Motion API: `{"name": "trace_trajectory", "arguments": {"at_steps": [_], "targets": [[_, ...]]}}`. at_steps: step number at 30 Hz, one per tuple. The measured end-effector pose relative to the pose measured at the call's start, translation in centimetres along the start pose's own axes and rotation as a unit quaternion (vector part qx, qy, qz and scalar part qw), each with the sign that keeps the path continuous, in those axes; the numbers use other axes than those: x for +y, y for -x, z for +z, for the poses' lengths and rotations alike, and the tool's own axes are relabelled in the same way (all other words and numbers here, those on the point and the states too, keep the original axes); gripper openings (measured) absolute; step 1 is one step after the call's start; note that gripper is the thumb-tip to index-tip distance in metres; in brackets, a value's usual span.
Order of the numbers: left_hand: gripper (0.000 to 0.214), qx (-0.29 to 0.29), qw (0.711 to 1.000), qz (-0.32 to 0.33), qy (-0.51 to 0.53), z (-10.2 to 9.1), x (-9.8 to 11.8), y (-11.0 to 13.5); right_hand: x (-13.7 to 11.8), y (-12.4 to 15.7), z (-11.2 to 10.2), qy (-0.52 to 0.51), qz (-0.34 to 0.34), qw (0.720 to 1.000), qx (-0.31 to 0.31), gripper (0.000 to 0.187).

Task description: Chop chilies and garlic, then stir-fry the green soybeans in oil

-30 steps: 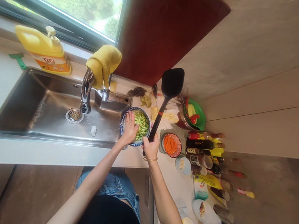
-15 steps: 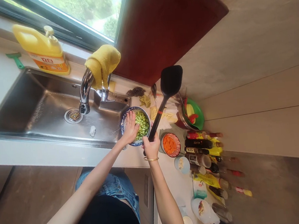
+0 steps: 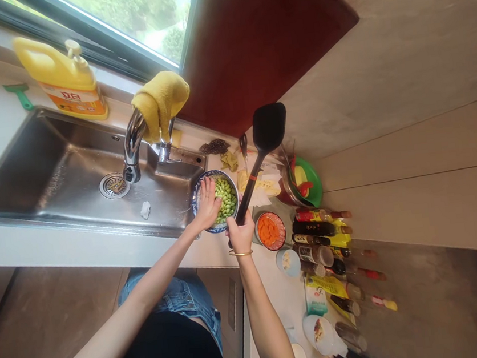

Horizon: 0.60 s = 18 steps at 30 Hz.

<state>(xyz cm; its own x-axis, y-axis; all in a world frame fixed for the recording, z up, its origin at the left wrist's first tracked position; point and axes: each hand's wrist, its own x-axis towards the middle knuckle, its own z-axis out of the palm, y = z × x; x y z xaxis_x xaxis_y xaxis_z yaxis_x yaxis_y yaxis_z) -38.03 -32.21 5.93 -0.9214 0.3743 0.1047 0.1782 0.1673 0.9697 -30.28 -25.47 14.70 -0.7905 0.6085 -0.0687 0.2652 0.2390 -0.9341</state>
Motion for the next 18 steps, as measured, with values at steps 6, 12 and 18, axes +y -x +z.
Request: {"name": "trace_trajectory", "arguments": {"at_steps": [6,12,18], "targets": [[0.068,-0.001,1.000,-0.001,0.000,0.39,0.21,0.02,-0.27,-0.20,-0.12,-0.008,0.001,1.000,0.000,0.067],[0.067,-0.009,1.000,-0.005,-0.018,0.02,0.28,0.02,-0.04,-0.30,-0.01,-0.015,0.005,1.000,-0.001,0.066],[0.066,-0.008,1.000,-0.012,-0.026,-0.23,0.15,-0.14,0.11,-0.50,0.16,-0.004,0.003,1.000,-0.004,0.063]]}}
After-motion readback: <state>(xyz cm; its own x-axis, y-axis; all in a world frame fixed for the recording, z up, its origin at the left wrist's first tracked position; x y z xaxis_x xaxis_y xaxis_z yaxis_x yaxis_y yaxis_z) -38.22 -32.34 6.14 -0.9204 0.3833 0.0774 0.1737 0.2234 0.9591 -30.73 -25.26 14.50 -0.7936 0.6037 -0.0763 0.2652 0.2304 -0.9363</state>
